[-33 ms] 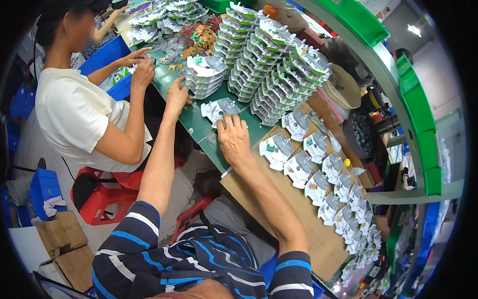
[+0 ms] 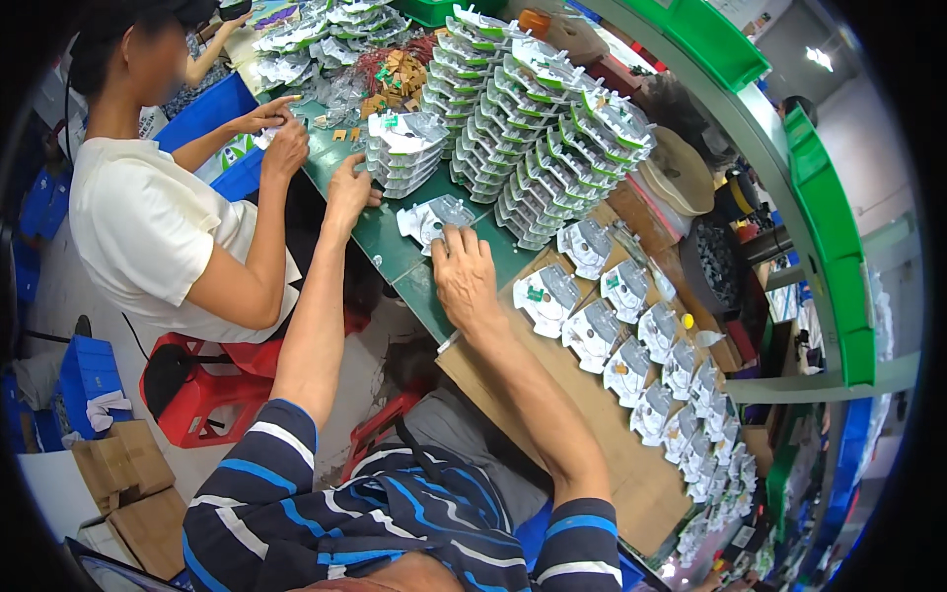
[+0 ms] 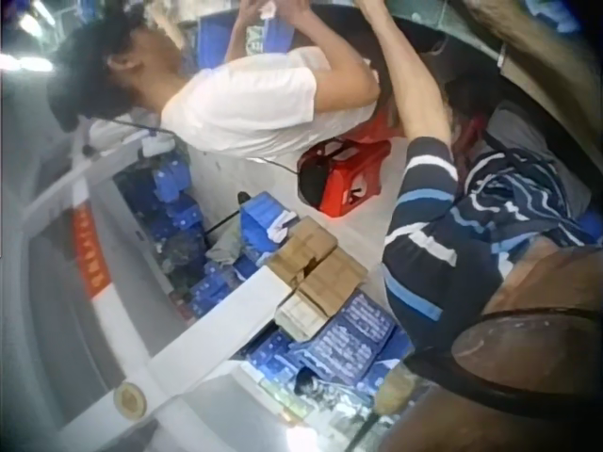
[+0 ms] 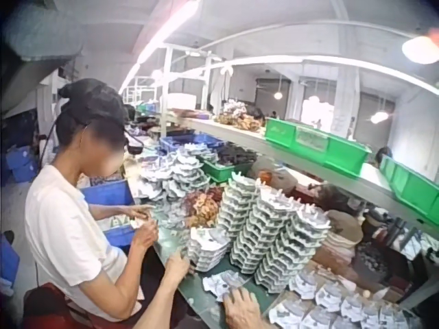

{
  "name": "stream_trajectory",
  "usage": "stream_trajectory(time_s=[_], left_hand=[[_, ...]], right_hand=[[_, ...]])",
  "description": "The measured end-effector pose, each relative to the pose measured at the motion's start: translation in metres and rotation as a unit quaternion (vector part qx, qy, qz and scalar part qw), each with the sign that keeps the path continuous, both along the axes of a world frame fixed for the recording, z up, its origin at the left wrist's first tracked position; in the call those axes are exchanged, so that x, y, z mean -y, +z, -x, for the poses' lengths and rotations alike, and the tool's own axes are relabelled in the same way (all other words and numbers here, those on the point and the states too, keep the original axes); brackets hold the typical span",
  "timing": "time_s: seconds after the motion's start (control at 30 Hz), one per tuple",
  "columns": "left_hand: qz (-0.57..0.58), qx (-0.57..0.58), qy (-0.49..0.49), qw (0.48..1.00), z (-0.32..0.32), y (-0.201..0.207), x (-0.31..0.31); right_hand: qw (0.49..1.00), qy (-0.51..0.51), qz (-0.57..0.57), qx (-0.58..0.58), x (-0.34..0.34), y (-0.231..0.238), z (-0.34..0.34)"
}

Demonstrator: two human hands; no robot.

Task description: The person puts wrapped electronic components into a blue crate, arranges base plates on a cardboard sheet, and attaches small plastic clips onto the base plates by hand.

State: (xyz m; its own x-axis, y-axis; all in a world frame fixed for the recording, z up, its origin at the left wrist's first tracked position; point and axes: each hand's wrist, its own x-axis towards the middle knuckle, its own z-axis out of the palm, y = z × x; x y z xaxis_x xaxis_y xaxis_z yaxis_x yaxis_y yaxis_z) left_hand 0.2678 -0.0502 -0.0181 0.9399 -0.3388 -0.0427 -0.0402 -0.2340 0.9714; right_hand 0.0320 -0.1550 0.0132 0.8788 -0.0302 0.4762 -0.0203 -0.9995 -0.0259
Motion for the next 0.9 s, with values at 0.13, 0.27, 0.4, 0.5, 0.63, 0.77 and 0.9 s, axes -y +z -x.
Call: stream_trajectory(time_s=[0.13,0.27,0.4,0.5,0.63,0.77,0.9], left_hand=[[0.018,-0.017,-0.001,1.0,-0.007,-0.004,0.0],[0.017,0.01,-0.001,1.0,0.001,-0.009,0.003],[0.031,0.059,0.02,0.998,0.013,-0.021,-0.011],[0.043,0.067,0.017,0.997,0.041,-0.016,-0.019],[0.09,0.058,0.027,0.994,0.064,-0.016,-0.034],[0.16,0.04,-0.07,0.984,0.097,0.007,-0.047],[0.149,0.019,-0.174,0.973,0.127,0.013,-0.07]], right_hand=[[0.993,-0.051,-0.095,0.038,-0.005,-0.002,0.009],[0.932,-0.184,-0.307,0.051,-0.009,-0.01,0.006],[0.876,-0.281,-0.391,-0.008,-0.007,-0.008,-0.015],[0.869,-0.28,-0.408,-0.003,0.011,-0.026,-0.014],[0.854,-0.245,-0.459,0.031,0.001,-0.012,0.024],[0.827,-0.225,-0.509,0.085,-0.01,0.018,0.102],[0.817,-0.24,-0.497,0.169,-0.02,0.027,0.216]])
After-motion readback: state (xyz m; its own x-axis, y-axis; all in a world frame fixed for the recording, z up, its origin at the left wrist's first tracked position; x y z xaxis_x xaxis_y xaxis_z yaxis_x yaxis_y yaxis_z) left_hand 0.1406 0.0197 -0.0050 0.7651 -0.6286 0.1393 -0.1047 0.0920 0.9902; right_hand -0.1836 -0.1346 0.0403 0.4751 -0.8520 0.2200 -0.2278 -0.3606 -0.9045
